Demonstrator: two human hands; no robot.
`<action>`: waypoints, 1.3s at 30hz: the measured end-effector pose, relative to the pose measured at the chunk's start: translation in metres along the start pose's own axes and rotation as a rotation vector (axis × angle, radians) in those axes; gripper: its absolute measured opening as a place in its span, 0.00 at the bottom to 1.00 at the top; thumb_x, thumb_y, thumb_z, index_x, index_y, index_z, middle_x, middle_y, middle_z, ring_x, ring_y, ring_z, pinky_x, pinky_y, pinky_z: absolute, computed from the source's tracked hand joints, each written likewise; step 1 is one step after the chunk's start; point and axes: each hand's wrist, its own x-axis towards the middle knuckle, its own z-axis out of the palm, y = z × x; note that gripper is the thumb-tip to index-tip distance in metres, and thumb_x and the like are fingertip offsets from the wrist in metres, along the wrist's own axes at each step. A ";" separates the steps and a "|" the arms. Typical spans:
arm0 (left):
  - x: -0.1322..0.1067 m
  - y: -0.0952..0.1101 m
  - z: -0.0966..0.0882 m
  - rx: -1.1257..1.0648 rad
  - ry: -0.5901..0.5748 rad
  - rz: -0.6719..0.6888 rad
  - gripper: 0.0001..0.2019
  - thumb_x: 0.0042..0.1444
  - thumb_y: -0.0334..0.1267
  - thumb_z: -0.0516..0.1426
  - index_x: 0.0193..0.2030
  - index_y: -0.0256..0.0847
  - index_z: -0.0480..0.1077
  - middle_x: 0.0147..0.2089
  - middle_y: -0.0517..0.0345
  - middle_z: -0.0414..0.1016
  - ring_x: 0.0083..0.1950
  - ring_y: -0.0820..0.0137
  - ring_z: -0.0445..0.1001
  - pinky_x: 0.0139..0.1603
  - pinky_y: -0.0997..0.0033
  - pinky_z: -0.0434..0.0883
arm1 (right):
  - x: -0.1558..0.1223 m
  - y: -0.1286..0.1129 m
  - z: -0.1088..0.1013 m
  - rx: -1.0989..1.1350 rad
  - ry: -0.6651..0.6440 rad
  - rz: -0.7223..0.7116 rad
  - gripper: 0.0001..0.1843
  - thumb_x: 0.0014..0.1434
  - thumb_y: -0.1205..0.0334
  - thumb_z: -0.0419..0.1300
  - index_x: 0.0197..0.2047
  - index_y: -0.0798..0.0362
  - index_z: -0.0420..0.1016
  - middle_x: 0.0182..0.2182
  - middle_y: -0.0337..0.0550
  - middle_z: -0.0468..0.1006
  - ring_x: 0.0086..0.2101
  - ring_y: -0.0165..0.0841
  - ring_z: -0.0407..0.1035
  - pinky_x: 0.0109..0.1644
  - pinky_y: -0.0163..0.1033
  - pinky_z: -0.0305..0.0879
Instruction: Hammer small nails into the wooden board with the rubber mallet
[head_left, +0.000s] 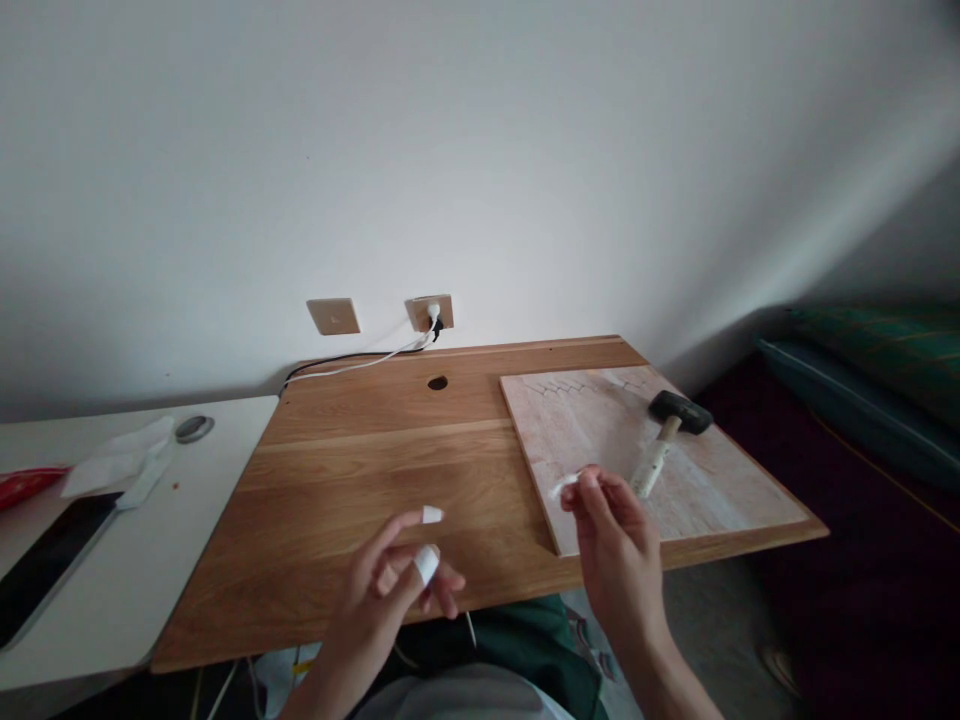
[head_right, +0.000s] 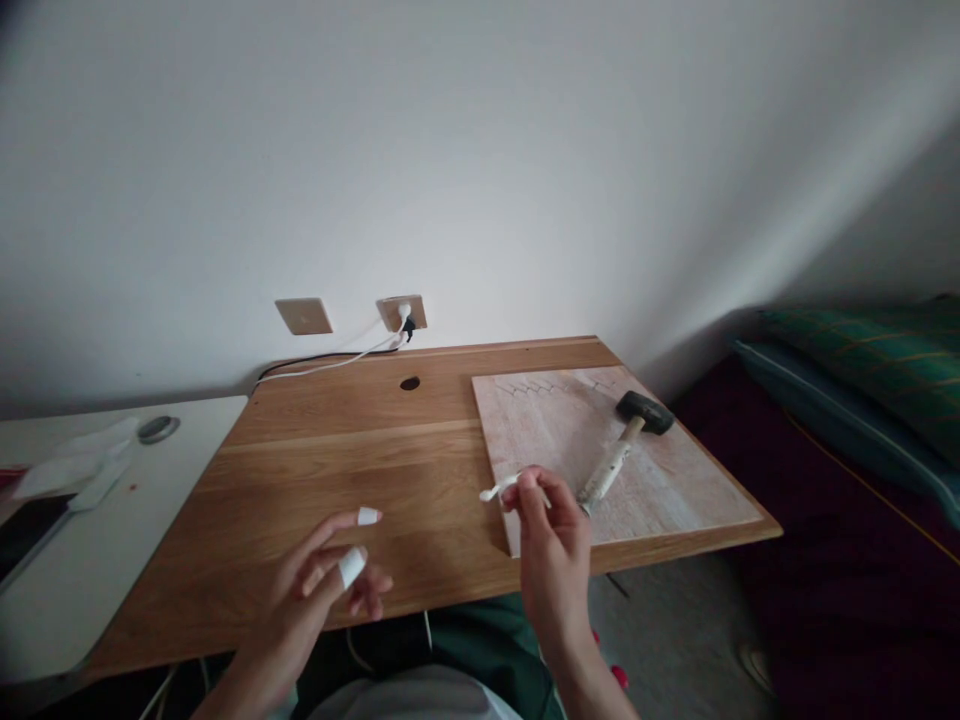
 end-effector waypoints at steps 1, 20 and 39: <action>-0.001 -0.001 -0.001 -0.069 0.023 -0.009 0.24 0.61 0.53 0.63 0.59 0.40 0.73 0.36 0.50 0.84 0.28 0.66 0.79 0.33 0.68 0.72 | 0.002 0.000 -0.001 -0.018 0.032 -0.034 0.14 0.68 0.49 0.63 0.39 0.51 0.78 0.28 0.39 0.77 0.29 0.31 0.72 0.35 0.34 0.72; 0.002 0.009 0.020 -0.609 -0.039 -0.021 0.33 0.70 0.63 0.41 0.68 0.48 0.71 0.76 0.52 0.62 0.79 0.54 0.53 0.77 0.44 0.54 | -0.050 0.005 0.032 -0.579 -0.770 -0.837 0.21 0.73 0.73 0.53 0.65 0.58 0.72 0.56 0.54 0.81 0.56 0.41 0.72 0.59 0.46 0.77; -0.007 -0.010 0.022 -0.911 -0.216 -0.090 0.29 0.72 0.56 0.47 0.66 0.40 0.74 0.75 0.49 0.63 0.81 0.56 0.46 0.80 0.54 0.42 | -0.072 0.020 0.028 -0.219 -0.610 -0.523 0.18 0.70 0.71 0.59 0.58 0.45 0.79 0.47 0.48 0.77 0.46 0.33 0.78 0.48 0.34 0.79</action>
